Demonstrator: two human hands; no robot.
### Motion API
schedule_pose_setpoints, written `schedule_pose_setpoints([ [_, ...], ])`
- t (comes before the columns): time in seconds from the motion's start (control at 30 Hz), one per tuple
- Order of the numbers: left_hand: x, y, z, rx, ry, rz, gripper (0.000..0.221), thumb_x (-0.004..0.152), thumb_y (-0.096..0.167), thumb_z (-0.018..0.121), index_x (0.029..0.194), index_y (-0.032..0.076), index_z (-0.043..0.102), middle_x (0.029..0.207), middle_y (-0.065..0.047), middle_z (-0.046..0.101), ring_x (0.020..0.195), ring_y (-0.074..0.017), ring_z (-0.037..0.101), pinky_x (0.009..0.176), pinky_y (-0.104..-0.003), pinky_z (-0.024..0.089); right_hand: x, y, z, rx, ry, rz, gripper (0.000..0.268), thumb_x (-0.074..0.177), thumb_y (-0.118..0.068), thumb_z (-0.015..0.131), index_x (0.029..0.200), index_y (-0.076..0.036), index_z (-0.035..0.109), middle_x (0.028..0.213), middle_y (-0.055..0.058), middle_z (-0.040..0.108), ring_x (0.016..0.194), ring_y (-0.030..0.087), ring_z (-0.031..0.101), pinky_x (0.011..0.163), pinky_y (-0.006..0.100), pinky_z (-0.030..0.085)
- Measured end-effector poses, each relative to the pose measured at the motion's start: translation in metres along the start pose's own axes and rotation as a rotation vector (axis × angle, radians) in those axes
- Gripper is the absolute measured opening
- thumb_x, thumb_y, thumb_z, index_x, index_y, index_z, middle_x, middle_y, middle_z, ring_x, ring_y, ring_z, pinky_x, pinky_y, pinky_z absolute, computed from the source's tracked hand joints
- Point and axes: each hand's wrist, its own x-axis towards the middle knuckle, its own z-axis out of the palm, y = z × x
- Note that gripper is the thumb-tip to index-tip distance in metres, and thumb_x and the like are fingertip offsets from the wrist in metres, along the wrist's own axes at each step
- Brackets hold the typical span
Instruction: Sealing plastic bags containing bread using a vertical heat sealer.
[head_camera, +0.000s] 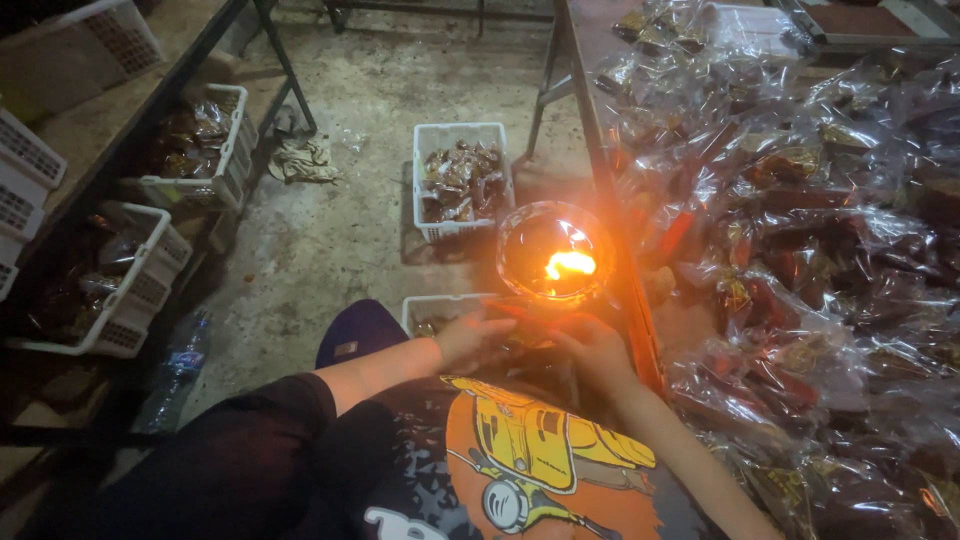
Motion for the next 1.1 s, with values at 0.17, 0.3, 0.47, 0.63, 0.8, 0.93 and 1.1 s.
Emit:
schedule_pose_setpoints([
  [0.17,0.005,-0.005,-0.008,-0.072,0.037,-0.131,0.024,0.083,0.018,0.085,0.101,0.005,0.076,0.103,-0.012,0.077,0.098,-0.0291,0.074,0.095,-0.039,0.059,-0.020,-0.042,-0.001,0.133,-0.045,0.062,0.030,0.087,-0.036,0.080,0.104,-0.011,0.078,0.102,0.011,0.078,0.106,0.023,0.072,0.098,0.043,0.055],
  [0.3,-0.011,0.001,0.009,-0.142,-0.008,-0.138,0.024,0.084,0.013,0.083,0.103,0.004,0.073,0.105,-0.015,0.076,0.100,-0.0320,0.074,0.096,-0.044,0.059,-0.062,-0.116,-0.008,0.294,-0.118,0.137,0.025,0.089,-0.026,0.078,0.104,-0.006,0.077,0.101,0.013,0.077,0.102,0.020,0.071,0.099,0.041,0.055],
  [0.47,-0.033,0.007,0.022,-0.245,-0.083,-0.160,0.037,0.085,0.017,0.079,0.111,-0.005,0.067,0.108,-0.025,0.070,0.104,-0.0406,0.071,0.096,-0.055,0.057,-0.067,-0.130,-0.005,0.634,-0.241,0.121,0.023,0.096,-0.004,0.062,0.109,0.012,0.070,0.112,0.022,0.072,0.108,0.026,0.067,0.105,0.047,0.055],
  [0.63,0.050,-0.046,-0.042,-0.063,-0.128,-0.010,0.018,0.091,0.016,0.077,0.090,0.001,0.066,0.095,-0.021,0.073,0.091,-0.0369,0.074,0.088,-0.056,0.058,-0.079,-0.187,-0.016,0.884,-0.152,0.451,0.031,0.103,-0.004,0.050,0.130,0.008,0.056,0.128,0.033,0.060,0.113,0.045,0.064,0.101,0.061,0.051],
  [0.8,0.024,-0.028,-0.022,0.081,-0.005,0.171,0.022,0.087,0.008,0.083,0.082,0.001,0.062,0.088,-0.020,0.075,0.083,-0.0286,0.076,0.078,-0.042,0.062,-0.012,-0.018,0.011,0.251,0.210,0.165,0.033,0.089,-0.038,0.084,0.109,-0.014,0.074,0.088,0.008,0.065,0.076,0.017,0.068,0.066,0.027,0.060],
  [0.93,-0.002,-0.011,-0.003,0.260,0.011,0.265,0.020,0.081,0.006,0.085,0.089,0.000,0.067,0.087,-0.017,0.074,0.078,-0.0236,0.073,0.078,-0.038,0.061,-0.024,-0.032,-0.002,0.345,0.104,0.149,0.028,0.087,-0.029,0.083,0.102,-0.008,0.073,0.088,0.011,0.069,0.079,0.019,0.069,0.073,0.033,0.062],
  [1.1,0.028,-0.019,-0.025,0.444,0.044,0.334,0.022,0.083,0.018,0.087,0.080,0.003,0.071,0.077,-0.013,0.072,0.065,-0.0191,0.070,0.064,-0.037,0.061,-0.029,-0.067,-0.014,0.234,0.134,0.068,0.033,0.094,-0.030,0.070,0.106,0.001,0.073,0.094,0.020,0.071,0.095,0.023,0.066,0.086,0.044,0.056],
])
